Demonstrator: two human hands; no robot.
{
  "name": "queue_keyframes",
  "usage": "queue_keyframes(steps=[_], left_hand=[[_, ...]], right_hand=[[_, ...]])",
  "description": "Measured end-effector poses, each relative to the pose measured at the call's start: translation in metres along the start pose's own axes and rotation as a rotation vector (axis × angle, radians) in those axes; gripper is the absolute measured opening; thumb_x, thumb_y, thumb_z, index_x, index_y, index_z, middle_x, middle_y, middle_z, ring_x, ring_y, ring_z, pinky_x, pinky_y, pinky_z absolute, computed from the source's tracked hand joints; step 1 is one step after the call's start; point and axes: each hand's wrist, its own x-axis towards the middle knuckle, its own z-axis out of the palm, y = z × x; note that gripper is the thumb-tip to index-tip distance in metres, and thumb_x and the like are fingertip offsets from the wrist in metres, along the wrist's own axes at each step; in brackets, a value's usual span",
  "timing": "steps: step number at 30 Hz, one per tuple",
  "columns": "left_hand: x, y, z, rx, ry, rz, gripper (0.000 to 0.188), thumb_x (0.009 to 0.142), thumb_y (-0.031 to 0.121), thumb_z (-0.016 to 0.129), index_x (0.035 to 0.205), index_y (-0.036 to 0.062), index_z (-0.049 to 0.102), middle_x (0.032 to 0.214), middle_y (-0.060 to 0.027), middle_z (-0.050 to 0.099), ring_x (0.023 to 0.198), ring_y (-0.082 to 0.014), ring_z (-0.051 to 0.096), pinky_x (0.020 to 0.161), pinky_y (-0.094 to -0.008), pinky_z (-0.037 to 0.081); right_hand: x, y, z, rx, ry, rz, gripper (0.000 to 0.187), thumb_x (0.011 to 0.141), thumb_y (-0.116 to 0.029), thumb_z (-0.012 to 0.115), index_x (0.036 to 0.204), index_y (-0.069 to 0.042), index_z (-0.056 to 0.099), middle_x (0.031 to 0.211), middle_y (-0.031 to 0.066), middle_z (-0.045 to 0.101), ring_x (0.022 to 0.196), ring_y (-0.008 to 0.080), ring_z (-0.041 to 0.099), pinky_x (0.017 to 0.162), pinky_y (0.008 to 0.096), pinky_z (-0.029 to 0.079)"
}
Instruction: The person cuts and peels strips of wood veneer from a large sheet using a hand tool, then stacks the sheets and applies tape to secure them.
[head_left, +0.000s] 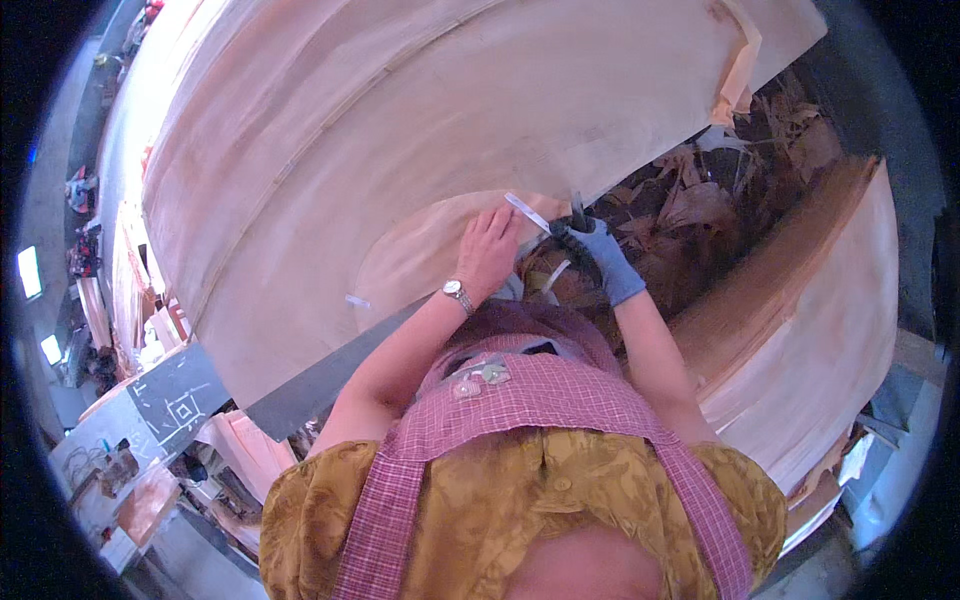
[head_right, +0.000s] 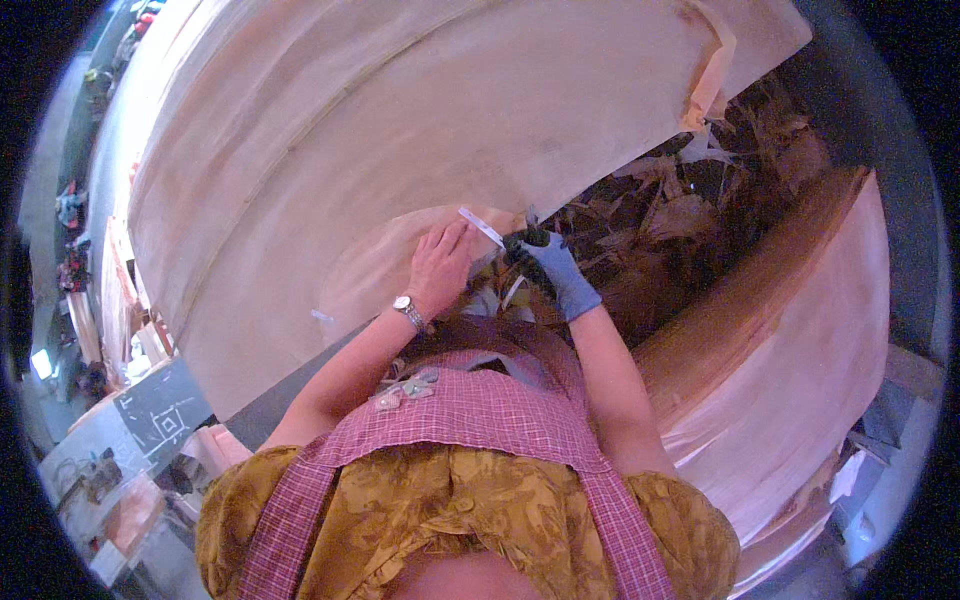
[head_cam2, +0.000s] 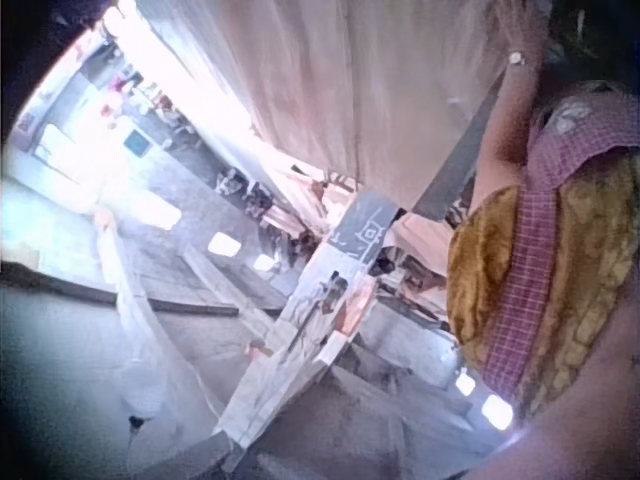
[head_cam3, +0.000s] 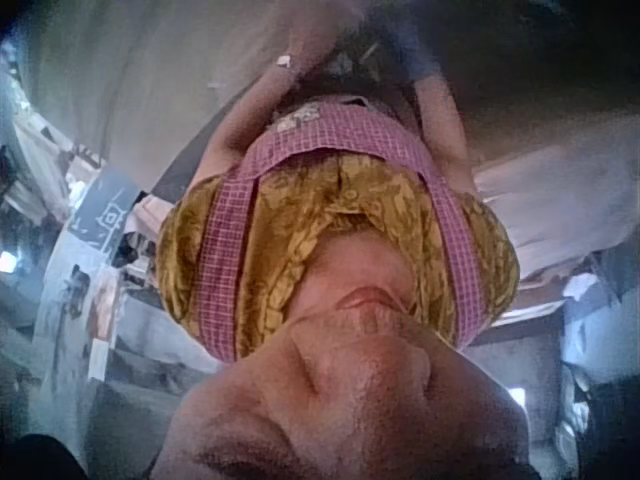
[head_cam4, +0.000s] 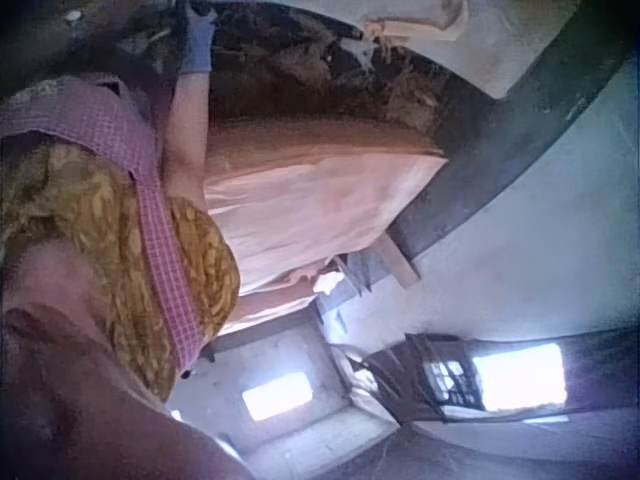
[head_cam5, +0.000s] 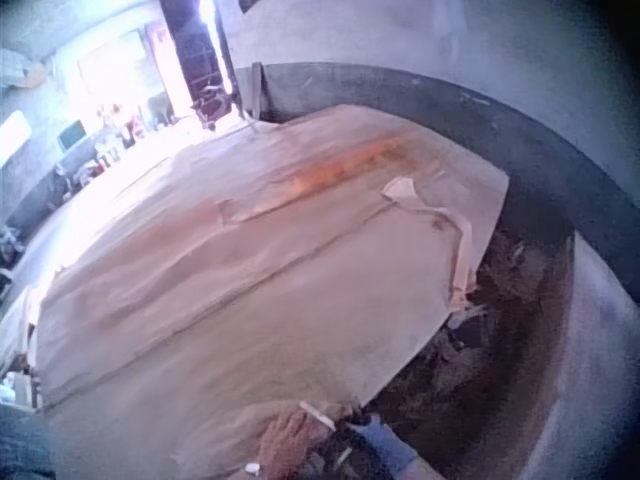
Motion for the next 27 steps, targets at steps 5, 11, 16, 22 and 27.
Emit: queue_keyframes(steps=[5, 11, 16, 22, 27], left_hand=[[-0.01, -0.008, 0.013, -0.003, -0.059, 0.022, 0.042, 0.084, 0.018, 0.06, 0.123, 0.0046, 0.058, 0.128, -0.0104, 0.053, 0.112, -0.0286, 0.051, 0.091, -0.0408, 0.045], [-0.011, -0.013, 0.014, 0.039, -0.081, 0.047, 0.049, 0.085, 0.025, 0.062, 0.128, 0.0049, 0.054, 0.13, -0.01, 0.052, 0.114, -0.0263, 0.05, 0.092, -0.0397, 0.044], [-0.008, -0.015, 0.013, 0.068, -0.123, 0.075, 0.056, 0.084, 0.024, 0.061, 0.136, 0.0058, 0.049, 0.139, -0.0086, 0.047, 0.113, -0.0253, 0.049, 0.091, -0.0386, 0.043], [0.009, -0.007, 0.001, 0.222, -0.216, 0.182, 0.068, 0.081, 0.022, 0.061, 0.145, 0.0122, 0.041, 0.149, -0.003, 0.039, 0.102, -0.0235, 0.05, 0.082, -0.0354, 0.043], [0.029, 0.004, 0.008, 0.234, -0.305, 0.208, 0.072, 0.08, 0.027, 0.061, 0.148, 0.0208, 0.038, 0.153, -0.0022, 0.034, 0.1, -0.0241, 0.049, 0.079, -0.0377, 0.043]], right_hand=[[0.002, -0.022, -0.009, -0.259, 0.047, 0.141, 0.019, 0.089, -0.017, 0.068, 0.102, -0.004, 0.069, 0.081, -0.0001, 0.065, 0.065, 0.0085, 0.059, 0.057, 0.0234, 0.049], [-0.022, -0.056, 0.011, 0.054, 0.13, 0.113, 0.015, 0.093, -0.022, 0.065, 0.101, -0.009, 0.066, 0.077, -0.0035, 0.06, 0.055, 0.0042, 0.05, 0.045, 0.0194, 0.041], [-0.022, -0.029, 0.005, 0.339, 0.14, 0.05, 0.009, 0.097, -0.018, 0.06, 0.104, -0.013, 0.061, 0.074, -0.0063, 0.054, 0.052, 0.0039, 0.045, 0.043, 0.0197, 0.037], [-0.027, 0.004, 0.006, 0.22, 0.269, 0.205, 0.011, 0.095, -0.024, 0.064, 0.097, -0.013, 0.063, 0.07, -0.0047, 0.054, 0.049, 0.0055, 0.048, 0.041, 0.023, 0.039], [-0.022, 0.01, 0.006, 0.046, 0.34, 0.238, 0.019, 0.093, -0.028, 0.066, 0.094, -0.009, 0.063, 0.068, -0.0012, 0.057, 0.047, 0.0102, 0.05, 0.041, 0.0267, 0.043]])
